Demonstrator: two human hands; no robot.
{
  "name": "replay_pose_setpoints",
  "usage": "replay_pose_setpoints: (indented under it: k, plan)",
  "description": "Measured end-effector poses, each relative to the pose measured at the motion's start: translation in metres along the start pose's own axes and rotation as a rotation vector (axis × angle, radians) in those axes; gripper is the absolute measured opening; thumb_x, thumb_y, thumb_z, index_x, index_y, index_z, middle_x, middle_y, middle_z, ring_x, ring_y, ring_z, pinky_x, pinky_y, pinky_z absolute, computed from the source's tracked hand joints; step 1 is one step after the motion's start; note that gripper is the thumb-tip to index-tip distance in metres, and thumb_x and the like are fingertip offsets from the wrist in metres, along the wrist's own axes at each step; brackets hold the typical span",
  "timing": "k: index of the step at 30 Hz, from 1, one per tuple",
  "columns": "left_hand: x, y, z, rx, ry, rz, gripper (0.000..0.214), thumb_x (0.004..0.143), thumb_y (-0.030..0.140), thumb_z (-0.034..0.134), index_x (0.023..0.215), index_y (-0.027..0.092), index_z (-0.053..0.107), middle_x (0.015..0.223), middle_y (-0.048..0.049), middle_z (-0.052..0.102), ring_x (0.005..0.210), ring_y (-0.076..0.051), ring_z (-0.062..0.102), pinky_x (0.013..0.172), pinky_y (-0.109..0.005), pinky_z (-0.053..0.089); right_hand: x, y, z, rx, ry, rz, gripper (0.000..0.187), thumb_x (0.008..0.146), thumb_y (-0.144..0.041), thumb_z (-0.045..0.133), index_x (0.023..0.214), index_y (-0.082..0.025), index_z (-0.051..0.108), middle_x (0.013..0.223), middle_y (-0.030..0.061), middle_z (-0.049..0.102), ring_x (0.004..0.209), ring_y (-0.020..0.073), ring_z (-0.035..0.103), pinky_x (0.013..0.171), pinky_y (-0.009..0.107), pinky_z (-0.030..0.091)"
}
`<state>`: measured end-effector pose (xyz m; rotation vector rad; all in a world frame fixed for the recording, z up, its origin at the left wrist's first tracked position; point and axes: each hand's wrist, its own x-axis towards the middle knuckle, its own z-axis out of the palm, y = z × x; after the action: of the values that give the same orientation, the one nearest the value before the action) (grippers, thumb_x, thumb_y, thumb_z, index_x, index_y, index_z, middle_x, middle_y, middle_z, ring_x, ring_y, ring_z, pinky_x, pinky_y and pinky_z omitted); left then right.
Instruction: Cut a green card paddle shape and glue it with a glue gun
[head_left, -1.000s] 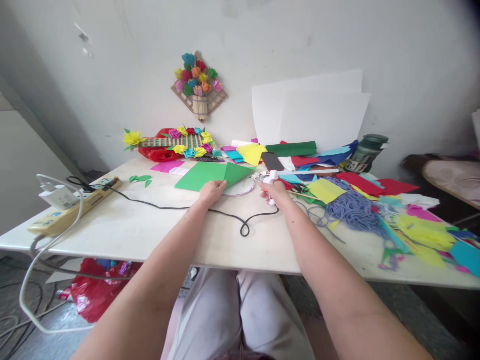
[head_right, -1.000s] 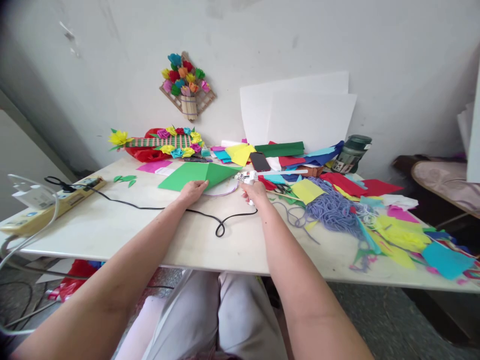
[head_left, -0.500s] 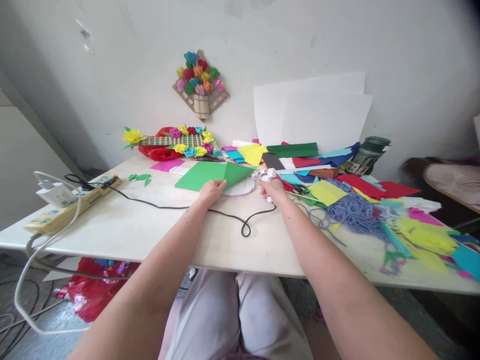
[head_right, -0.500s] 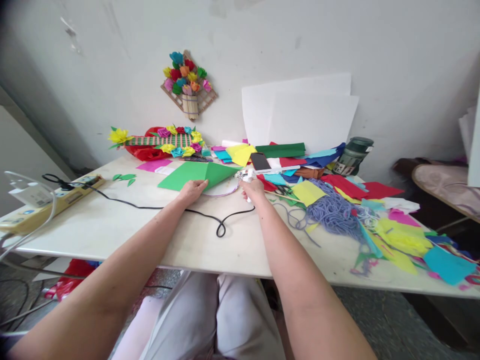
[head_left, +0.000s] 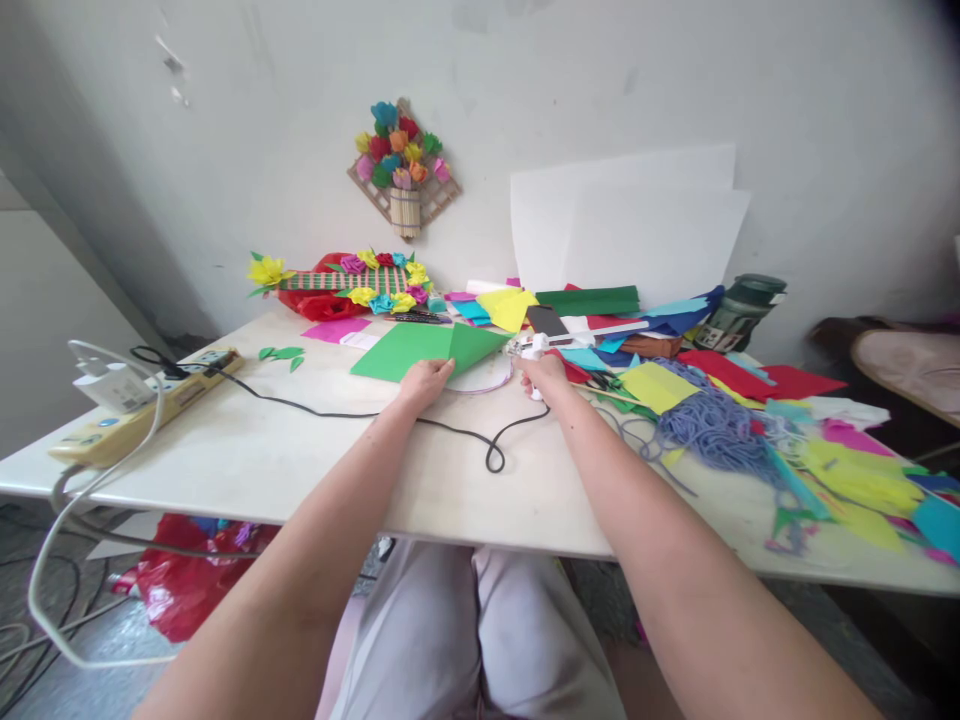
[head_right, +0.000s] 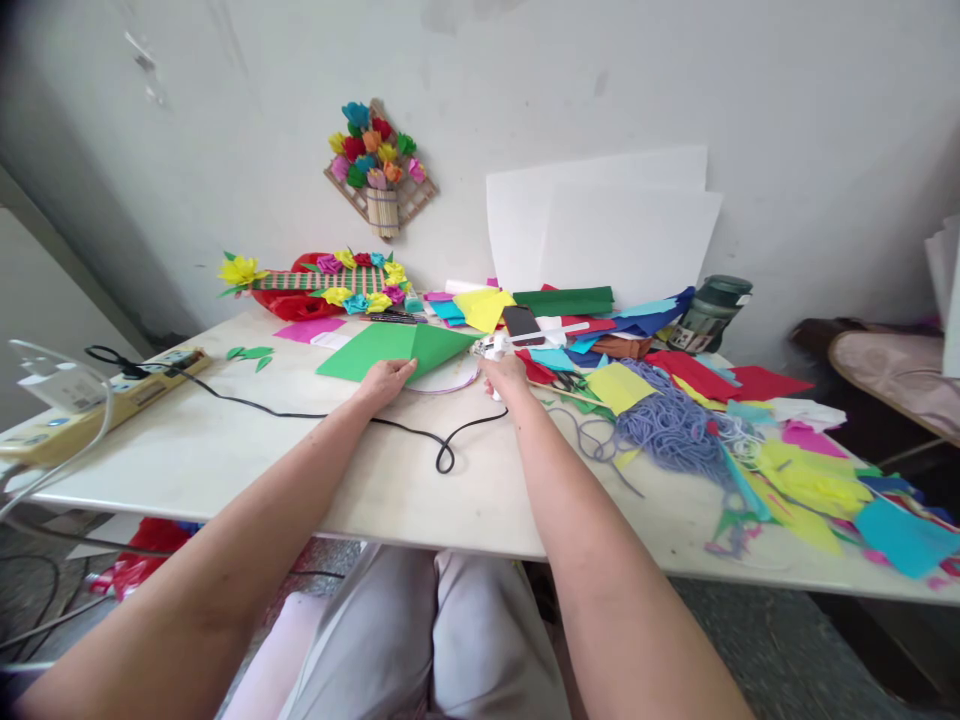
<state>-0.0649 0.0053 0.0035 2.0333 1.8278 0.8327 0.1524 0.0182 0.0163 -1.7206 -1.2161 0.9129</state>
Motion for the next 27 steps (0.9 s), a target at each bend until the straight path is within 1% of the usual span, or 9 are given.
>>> replay_pose_setpoints:
  k: [5, 10, 14, 20, 27]
  plan:
    - [0.0015, -0.0016, 0.001, -0.022, 0.005, -0.011, 0.052, 0.079, 0.055, 0.031, 0.076, 0.016, 0.066, 0.061, -0.0016, 0.054, 0.064, -0.016, 0.049, 0.057, -0.024, 0.034, 0.0025, -0.0004, 0.0006, -0.018, 0.003, -0.003, 0.021, 0.068, -0.031, 0.066, 0.071, -0.015, 0.053, 0.039, -0.0025, 0.048, 0.03, 0.0114, 0.045, 0.03, 0.023, 0.039]
    - [0.0006, 0.0, 0.0, -0.019, -0.001, -0.017, 0.052, 0.079, 0.055, 0.03, 0.073, 0.017, 0.064, 0.06, -0.0016, 0.053, 0.064, -0.016, 0.048, 0.056, -0.024, 0.033, 0.0027, 0.0014, 0.0006, -0.003, -0.01, -0.005, 0.021, 0.068, -0.032, 0.064, 0.068, -0.015, 0.053, 0.038, -0.0019, 0.048, 0.03, 0.0121, 0.046, 0.031, 0.023, 0.04]
    - [-0.0006, 0.0015, -0.0009, -0.026, -0.001, -0.022, 0.051, 0.079, 0.055, 0.03, 0.074, 0.017, 0.065, 0.061, -0.0017, 0.054, 0.065, -0.016, 0.048, 0.057, -0.024, 0.033, 0.0023, 0.0016, 0.0009, 0.004, -0.009, 0.0, 0.021, 0.065, -0.03, 0.067, 0.069, -0.015, 0.054, 0.036, -0.003, 0.047, 0.03, 0.0118, 0.046, 0.031, 0.022, 0.039]
    - [-0.0001, 0.0013, -0.0011, -0.005, 0.0, -0.006, 0.051, 0.08, 0.054, 0.03, 0.07, 0.017, 0.064, 0.06, -0.002, 0.054, 0.062, -0.016, 0.047, 0.055, -0.024, 0.032, 0.0029, 0.0031, 0.0007, -0.009, -0.012, -0.016, 0.022, 0.064, -0.031, 0.069, 0.067, -0.015, 0.055, 0.037, -0.0017, 0.047, 0.03, 0.0134, 0.047, 0.03, 0.024, 0.039]
    - [-0.0002, 0.0011, -0.0013, -0.001, -0.003, -0.018, 0.05, 0.08, 0.054, 0.03, 0.073, 0.018, 0.065, 0.06, -0.0013, 0.053, 0.063, -0.016, 0.049, 0.055, -0.024, 0.032, -0.0055, 0.0043, -0.0009, -0.062, -0.03, -0.056, 0.021, 0.066, -0.031, 0.066, 0.063, -0.016, 0.053, 0.039, -0.0007, 0.049, 0.032, 0.0139, 0.049, 0.031, 0.024, 0.04]
